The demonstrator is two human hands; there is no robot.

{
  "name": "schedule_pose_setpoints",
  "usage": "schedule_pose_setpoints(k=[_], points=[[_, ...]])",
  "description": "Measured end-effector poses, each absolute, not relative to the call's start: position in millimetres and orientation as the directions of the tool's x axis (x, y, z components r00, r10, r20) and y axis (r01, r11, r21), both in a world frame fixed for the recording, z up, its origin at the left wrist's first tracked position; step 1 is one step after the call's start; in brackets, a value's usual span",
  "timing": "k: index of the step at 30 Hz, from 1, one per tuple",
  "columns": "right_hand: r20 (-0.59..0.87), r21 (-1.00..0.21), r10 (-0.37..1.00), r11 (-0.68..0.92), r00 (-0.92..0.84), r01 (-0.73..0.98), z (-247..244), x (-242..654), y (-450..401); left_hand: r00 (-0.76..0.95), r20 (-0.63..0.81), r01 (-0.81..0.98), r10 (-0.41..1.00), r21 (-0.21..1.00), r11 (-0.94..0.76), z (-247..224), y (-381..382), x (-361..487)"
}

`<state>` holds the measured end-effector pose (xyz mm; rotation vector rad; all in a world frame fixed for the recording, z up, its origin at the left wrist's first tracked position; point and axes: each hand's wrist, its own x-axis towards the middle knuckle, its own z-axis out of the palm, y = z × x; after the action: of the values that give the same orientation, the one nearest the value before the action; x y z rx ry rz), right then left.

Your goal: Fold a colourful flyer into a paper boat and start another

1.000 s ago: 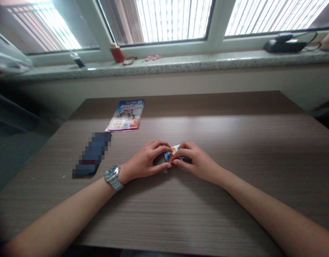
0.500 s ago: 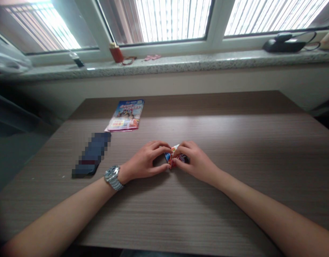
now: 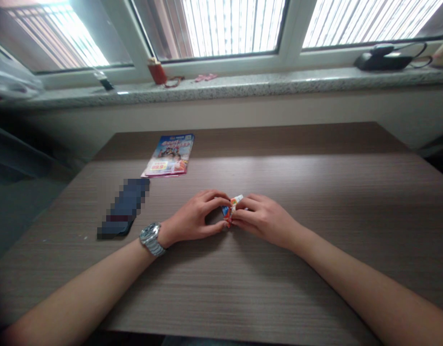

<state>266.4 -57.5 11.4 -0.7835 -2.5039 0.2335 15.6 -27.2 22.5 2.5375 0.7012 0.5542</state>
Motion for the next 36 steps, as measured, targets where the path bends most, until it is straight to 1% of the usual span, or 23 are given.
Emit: schedule_pose_setpoints(k=[5, 11, 15, 20, 24, 32, 36], points=[[0.419, -0.261, 0.552, 0.834, -0.721, 0.486, 14.5, 263.8, -58.0, 0.795, 0.253, 0.369, 0.552, 0.52, -0.77, 24.1, -27.0, 15.0], [0.426, -0.257, 0.542, 0.84, -0.725, 0.477, 15.8, 264.3, -59.4, 0.795, 0.248, 0.369, 0.553, 0.526, -0.766, 23.4, -26.5, 14.4], [0.402, -0.24, 0.537, 0.843, -0.741, 0.481, 13.8, 267.5, -59.5, 0.792, 0.249, 0.368, 0.557, 0.534, -0.761, 22.7, -26.5, 14.2], [0.354, -0.255, 0.544, 0.839, -0.76, 0.481, 14.5, 269.2, -59.4, 0.789, 0.249, 0.371, 0.561, 0.535, -0.759, 22.5, -26.8, 13.4], [0.362, -0.26, 0.549, 0.836, -0.754, 0.484, 16.6, 268.0, -60.5, 0.79, 0.25, 0.368, 0.56, 0.537, -0.759, 22.9, -26.8, 13.4], [0.33, -0.175, 0.529, 0.848, -0.782, 0.5, 17.8, 267.0, -62.3, 0.793, 0.249, 0.362, 0.557, 0.543, -0.758, 24.8, -26.8, 14.0], [0.345, -0.142, 0.521, 0.851, -0.781, 0.505, 15.9, 266.8, -63.0, 0.79, 0.252, 0.359, 0.558, 0.548, -0.756, 24.3, -26.6, 14.2]])
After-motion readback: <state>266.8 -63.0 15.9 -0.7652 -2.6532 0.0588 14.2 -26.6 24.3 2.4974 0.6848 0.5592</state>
